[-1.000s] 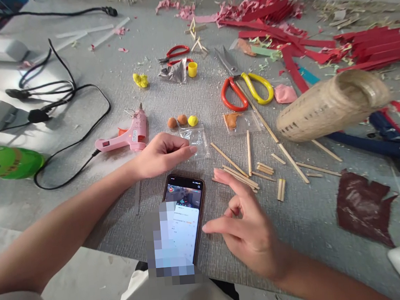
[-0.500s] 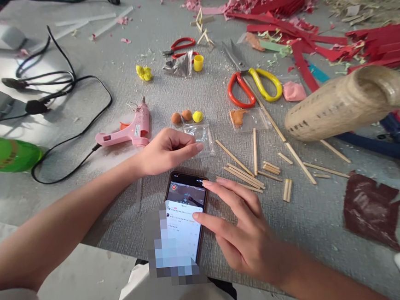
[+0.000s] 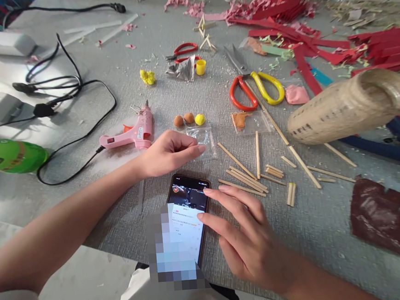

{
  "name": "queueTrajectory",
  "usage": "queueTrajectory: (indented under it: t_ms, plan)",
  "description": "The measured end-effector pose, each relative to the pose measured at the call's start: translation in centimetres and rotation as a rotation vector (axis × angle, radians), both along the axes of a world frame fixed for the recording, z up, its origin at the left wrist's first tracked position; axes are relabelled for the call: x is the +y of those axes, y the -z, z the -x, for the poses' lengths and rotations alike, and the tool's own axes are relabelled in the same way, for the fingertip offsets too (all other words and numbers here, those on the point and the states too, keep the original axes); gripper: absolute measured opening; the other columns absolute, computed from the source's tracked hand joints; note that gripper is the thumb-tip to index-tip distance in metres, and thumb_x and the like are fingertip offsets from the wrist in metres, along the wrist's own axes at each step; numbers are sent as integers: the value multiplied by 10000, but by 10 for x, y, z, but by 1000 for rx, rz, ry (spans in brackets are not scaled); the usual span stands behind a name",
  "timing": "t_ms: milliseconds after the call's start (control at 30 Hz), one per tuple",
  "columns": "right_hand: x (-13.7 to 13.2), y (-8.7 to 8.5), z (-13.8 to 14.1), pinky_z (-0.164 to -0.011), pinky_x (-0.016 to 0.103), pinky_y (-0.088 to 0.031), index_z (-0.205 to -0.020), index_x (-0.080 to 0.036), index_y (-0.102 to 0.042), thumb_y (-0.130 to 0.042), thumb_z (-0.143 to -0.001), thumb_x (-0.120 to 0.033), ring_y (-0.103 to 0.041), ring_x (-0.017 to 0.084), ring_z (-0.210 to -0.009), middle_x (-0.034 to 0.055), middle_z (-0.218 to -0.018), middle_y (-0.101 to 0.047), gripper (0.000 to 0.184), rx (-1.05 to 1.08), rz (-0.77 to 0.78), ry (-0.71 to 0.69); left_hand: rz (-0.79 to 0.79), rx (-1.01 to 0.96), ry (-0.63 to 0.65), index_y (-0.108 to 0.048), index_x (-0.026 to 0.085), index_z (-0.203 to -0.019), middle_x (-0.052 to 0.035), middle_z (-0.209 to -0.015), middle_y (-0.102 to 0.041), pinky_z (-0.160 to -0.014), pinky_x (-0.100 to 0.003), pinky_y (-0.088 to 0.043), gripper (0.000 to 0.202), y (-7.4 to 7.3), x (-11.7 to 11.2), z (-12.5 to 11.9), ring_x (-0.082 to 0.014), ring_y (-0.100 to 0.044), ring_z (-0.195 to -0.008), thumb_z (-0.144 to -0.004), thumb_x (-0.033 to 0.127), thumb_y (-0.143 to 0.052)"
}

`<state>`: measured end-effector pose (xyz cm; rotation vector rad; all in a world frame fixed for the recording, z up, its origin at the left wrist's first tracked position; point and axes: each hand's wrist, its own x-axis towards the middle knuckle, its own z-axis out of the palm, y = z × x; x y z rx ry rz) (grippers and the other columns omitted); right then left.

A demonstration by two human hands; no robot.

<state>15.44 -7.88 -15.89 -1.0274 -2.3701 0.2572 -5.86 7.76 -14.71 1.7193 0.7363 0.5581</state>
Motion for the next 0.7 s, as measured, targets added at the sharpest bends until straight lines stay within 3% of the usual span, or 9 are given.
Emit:
queueTrajectory:
  t_ms: [200, 333, 500, 600, 700]
  plan:
    - [4, -3, 3, -1150, 504, -344, -1249, -119, -659, -444, -870, 8, -413, 319, -1415, 148, -1486, -493, 454, -26, 29, 18, 7, -14, 15, -262, 187, -583, 78, -590, -218, -550, -231, -155, 477, 2, 0, 0, -1, -204, -554, -981, 273, -510]
    - [3, -5, 1, -1097, 462, -385, -1168, -120, -661, -440, -859, 25, -492, 279, -1303, 134, -1358, -568, 407, 53, 12, 27, 12, -28, 18, -265, 184, -579, 80, -585, -219, -548, -230, -157, 479, 2, 0, 1, 0, -203, -550, -980, 280, -508]
    - [0, -6, -6, -781, 297, -476, -1047, -113, -642, -418, -856, 37, -555, 150, -881, 78, -991, -571, 330, 263, 147, -51, 30, -6, 11, -265, 188, -584, 70, -588, -221, -530, -242, -159, 485, 2, 0, 2, -20, -201, -548, -979, 314, -517]
    - [-3, -4, -7, -614, 270, -401, -994, -127, -602, -370, -859, 32, -491, 121, -683, 26, -806, -530, 313, 300, 229, -130, 28, -8, 10, -272, 187, -581, 71, -584, -229, -528, -253, -162, 489, 3, 0, 2, -26, -200, -545, -978, 317, -526]
    - [-5, -1, -6, -546, 293, -280, -959, -152, -576, -376, -829, 38, -377, 125, -570, -28, -657, -420, 304, 263, 191, -180, 24, -9, 7, -275, 190, -582, 70, -589, -229, -539, -259, -163, 490, 4, 0, 2, -29, -201, -548, -980, 320, -529]
